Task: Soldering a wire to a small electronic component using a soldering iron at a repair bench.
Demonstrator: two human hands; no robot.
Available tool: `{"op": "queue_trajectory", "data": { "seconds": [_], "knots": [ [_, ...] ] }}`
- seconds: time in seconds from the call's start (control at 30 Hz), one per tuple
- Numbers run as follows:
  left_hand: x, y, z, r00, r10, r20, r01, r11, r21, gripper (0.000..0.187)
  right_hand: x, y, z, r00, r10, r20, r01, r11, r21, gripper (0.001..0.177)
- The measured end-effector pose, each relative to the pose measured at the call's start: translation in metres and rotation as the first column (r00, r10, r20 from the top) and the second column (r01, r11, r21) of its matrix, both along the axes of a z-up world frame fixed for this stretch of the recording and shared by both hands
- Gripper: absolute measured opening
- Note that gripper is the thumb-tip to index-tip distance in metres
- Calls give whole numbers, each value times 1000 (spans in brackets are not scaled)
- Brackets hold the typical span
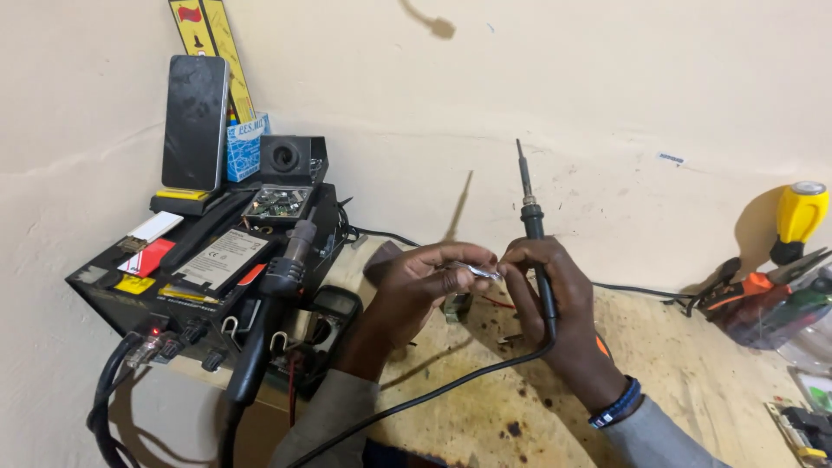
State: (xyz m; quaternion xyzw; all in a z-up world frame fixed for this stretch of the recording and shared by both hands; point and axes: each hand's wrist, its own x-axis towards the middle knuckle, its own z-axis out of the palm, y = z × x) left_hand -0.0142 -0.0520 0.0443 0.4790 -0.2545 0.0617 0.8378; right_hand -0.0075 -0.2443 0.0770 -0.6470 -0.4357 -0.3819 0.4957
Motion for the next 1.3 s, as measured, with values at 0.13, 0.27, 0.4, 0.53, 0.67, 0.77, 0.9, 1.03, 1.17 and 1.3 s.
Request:
{"op": "queue_trajectory", "data": {
  "seconds": [0.13, 0.27, 0.4, 0.53, 0.67, 0.77, 0.9, 1.03, 1.17, 1.3],
  "knots": [
    [2, 0, 2, 995, -9, -101, 3, 998, -61, 33, 2, 1, -2, 999, -34, 23, 34, 999, -11, 8],
    [-4, 2, 5, 973, -90, -211, 67, 991, -115, 22, -3, 2, -6, 994, -80, 77, 83, 996, -40, 10],
    [-4, 2, 2, 954, -110, -279, 96, 993, -62, 26, 1, 0, -10, 984, -130, 122, 137, 989, -56, 10],
    [-7, 7, -2, 974, 14, -228, 17, 990, 137, 24, -3, -3, -5, 982, -94, 167, 105, 993, -54, 12],
    [-16, 15, -3, 950, 263, -167, -235, 957, 170, 31, -17, 1, 8, 996, -46, 78, 52, 996, -78, 16],
    [-13, 29, -19, 885, 435, -164, -401, 892, 207, 32, -4, -11, 2, 983, 20, -180, -33, 997, -65, 45],
    [-3, 37, -43, 833, 543, -106, -515, 831, 208, 30, -1, -26, 27, 980, -103, -168, 88, 992, -95, 49],
    [-11, 35, -32, 834, 541, -108, -518, 836, 182, 24, 0, -30, 46, 957, -238, -168, 241, 970, 1, 47],
    [-22, 30, -15, 777, 616, -131, -497, 727, 473, 9, -1, -27, 36, 955, -171, -243, 225, 950, 216, 44],
    [-14, 35, -24, 782, 609, -132, -485, 728, 485, 22, -25, -9, 22, 983, -78, -166, 107, 979, 172, 35]
  ]
}}
